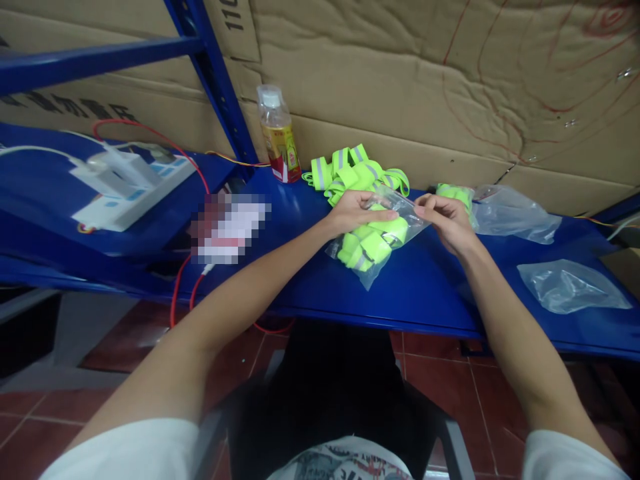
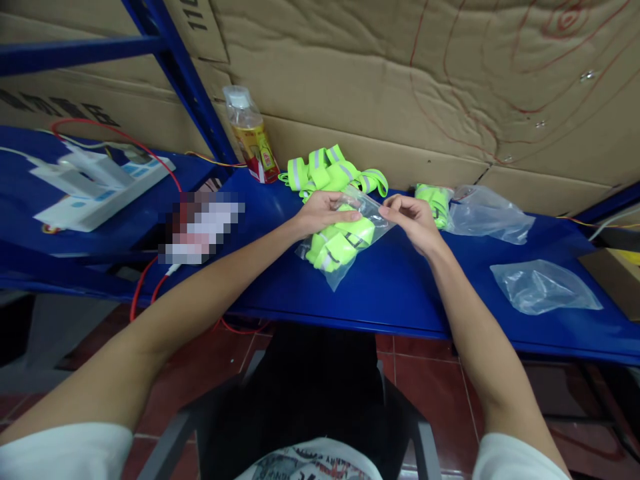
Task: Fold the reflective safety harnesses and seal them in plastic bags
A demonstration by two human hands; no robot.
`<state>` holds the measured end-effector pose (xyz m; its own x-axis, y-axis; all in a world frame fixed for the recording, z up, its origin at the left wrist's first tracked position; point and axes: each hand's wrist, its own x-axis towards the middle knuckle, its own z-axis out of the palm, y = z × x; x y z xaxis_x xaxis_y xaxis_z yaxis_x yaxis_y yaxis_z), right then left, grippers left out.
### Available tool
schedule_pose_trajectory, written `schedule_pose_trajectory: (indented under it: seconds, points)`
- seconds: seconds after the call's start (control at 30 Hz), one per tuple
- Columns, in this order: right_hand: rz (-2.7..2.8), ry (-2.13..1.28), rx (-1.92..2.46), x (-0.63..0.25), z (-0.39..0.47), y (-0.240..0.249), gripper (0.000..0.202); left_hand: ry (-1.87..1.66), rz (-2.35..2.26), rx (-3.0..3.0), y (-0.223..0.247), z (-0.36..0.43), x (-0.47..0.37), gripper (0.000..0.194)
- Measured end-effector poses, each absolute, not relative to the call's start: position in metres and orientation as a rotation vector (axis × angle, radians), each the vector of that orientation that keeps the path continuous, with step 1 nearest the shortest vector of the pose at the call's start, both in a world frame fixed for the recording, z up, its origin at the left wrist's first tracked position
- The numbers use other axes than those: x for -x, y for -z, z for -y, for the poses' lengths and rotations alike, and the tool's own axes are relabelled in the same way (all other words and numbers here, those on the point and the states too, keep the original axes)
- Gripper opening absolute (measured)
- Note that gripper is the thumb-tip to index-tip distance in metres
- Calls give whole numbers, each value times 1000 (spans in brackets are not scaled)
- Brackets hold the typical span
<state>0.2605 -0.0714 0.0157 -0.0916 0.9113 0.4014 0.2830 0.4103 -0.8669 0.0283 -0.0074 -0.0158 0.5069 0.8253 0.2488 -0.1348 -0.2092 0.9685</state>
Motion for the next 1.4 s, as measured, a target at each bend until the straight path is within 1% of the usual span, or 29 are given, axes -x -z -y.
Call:
schedule_pose_trajectory:
  seconds: [0.1, 0.2, 0.33, 0.57, 0.73, 0.83, 0.97, 1.1, 1.17, 1.27, 1.33, 1.4]
  points:
    - [1691, -810, 1119, -261, 72, -13, 51, -954, -614, -1595, 16, 9, -27, 54]
    - [1750, -789, 1129, -261, 72, -12, 43, -956, -572, -1683, 18, 11, -29, 51]
    - [1662, -755, 1128, -260, 73, -11, 35, -942, -582, -1767, 21, 10, -29, 48]
    - [1664, -859, 1198, -259, 75, -11, 36, -931, -605, -1793, 25, 8, -27, 45]
    - [1724, -909, 1225, -256, 76, -6, 45, -886, -540, -1767, 25, 11, -28, 46]
    - [1733, -788, 1228, -252, 75, 0, 41, -872, -537, -1731, 23, 12, -29, 48]
    - [1694, -524, 1226, -248, 75, 2, 35, -885, -564, -1670, 20, 12, -29, 50]
    - [1623, -383, 1243, -249, 75, -3, 41, -955, -575, -1635, 17, 13, -30, 47]
    - [1577, -434, 1254, -251, 74, -5, 48, -1030, -605, -1598, 16, 12, -31, 46]
    - [1489, -723, 1304, -255, 71, -6, 57, -1194, -682, -1501, 16, 10, -32, 47]
    - [1418, -926, 1315, -255, 69, -3, 57, -1249, -699, -1429, 14, 9, -31, 47]
    - [1354, -1001, 1266, -253, 68, 1, 52, -1236, -722, -1359, 10, 9, -31, 45]
